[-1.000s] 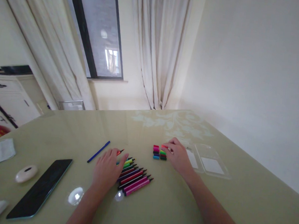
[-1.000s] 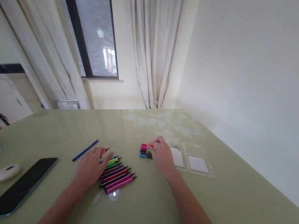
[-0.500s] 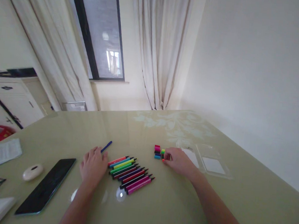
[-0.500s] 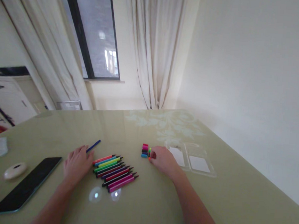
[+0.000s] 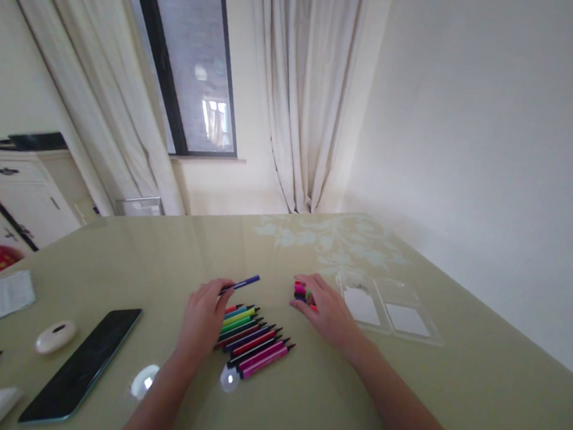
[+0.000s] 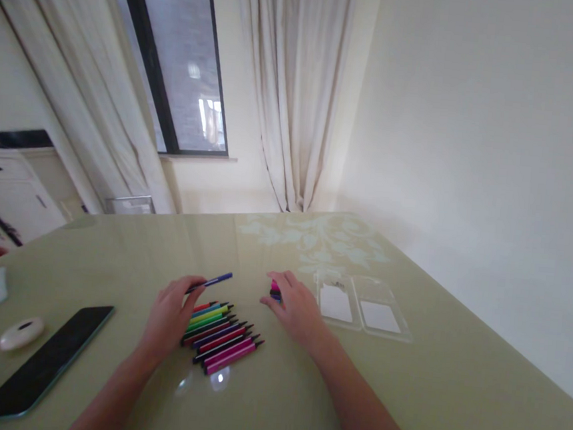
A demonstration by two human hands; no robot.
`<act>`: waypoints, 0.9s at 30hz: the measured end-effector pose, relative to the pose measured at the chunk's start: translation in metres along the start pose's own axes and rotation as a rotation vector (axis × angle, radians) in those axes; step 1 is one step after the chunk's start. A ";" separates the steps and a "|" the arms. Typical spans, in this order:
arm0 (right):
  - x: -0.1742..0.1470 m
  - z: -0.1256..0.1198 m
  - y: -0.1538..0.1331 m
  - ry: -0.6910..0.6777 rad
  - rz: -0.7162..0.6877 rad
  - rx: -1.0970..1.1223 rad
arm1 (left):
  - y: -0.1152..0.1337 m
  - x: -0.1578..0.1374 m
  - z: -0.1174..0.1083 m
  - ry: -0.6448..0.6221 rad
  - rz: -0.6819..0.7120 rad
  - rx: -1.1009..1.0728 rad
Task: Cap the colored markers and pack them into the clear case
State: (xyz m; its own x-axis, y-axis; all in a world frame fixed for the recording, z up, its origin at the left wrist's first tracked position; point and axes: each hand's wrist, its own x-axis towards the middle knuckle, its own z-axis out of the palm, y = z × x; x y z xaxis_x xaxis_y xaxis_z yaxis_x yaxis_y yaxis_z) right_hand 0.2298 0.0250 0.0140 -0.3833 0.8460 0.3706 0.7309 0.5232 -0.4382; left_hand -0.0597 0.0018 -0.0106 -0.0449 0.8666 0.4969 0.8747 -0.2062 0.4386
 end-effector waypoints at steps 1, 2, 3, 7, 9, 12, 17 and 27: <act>-0.001 0.004 -0.004 0.004 -0.049 0.018 | 0.010 -0.003 0.003 -0.031 0.084 -0.021; -0.002 0.008 -0.007 0.001 -0.097 0.024 | 0.019 -0.006 0.006 -0.062 0.152 -0.033; -0.003 0.012 -0.009 -0.007 -0.137 0.020 | 0.028 -0.009 0.009 -0.087 0.198 -0.037; -0.006 0.025 -0.015 -0.009 -0.223 -0.029 | 0.049 -0.021 0.012 -0.112 0.281 -0.020; -0.007 0.030 -0.017 -0.001 -0.268 -0.060 | 0.054 -0.025 0.012 -0.164 0.298 0.023; -0.009 0.034 -0.022 -0.002 -0.363 -0.110 | 0.061 -0.026 0.009 -0.311 0.252 0.155; -0.007 0.032 -0.020 0.061 -0.411 -0.115 | 0.062 -0.017 -0.004 -0.425 -0.031 0.344; 0.011 0.004 0.042 0.150 0.181 -0.311 | 0.002 -0.003 -0.008 -0.211 -0.194 0.394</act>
State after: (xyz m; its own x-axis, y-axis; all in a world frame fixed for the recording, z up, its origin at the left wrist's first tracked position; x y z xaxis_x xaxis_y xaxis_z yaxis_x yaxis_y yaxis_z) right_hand 0.2541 0.0561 -0.0034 -0.1624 0.8851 0.4362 0.9242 0.2914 -0.2470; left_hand -0.0612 -0.0049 -0.0054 -0.1617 0.9536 0.2538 0.9779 0.1203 0.1710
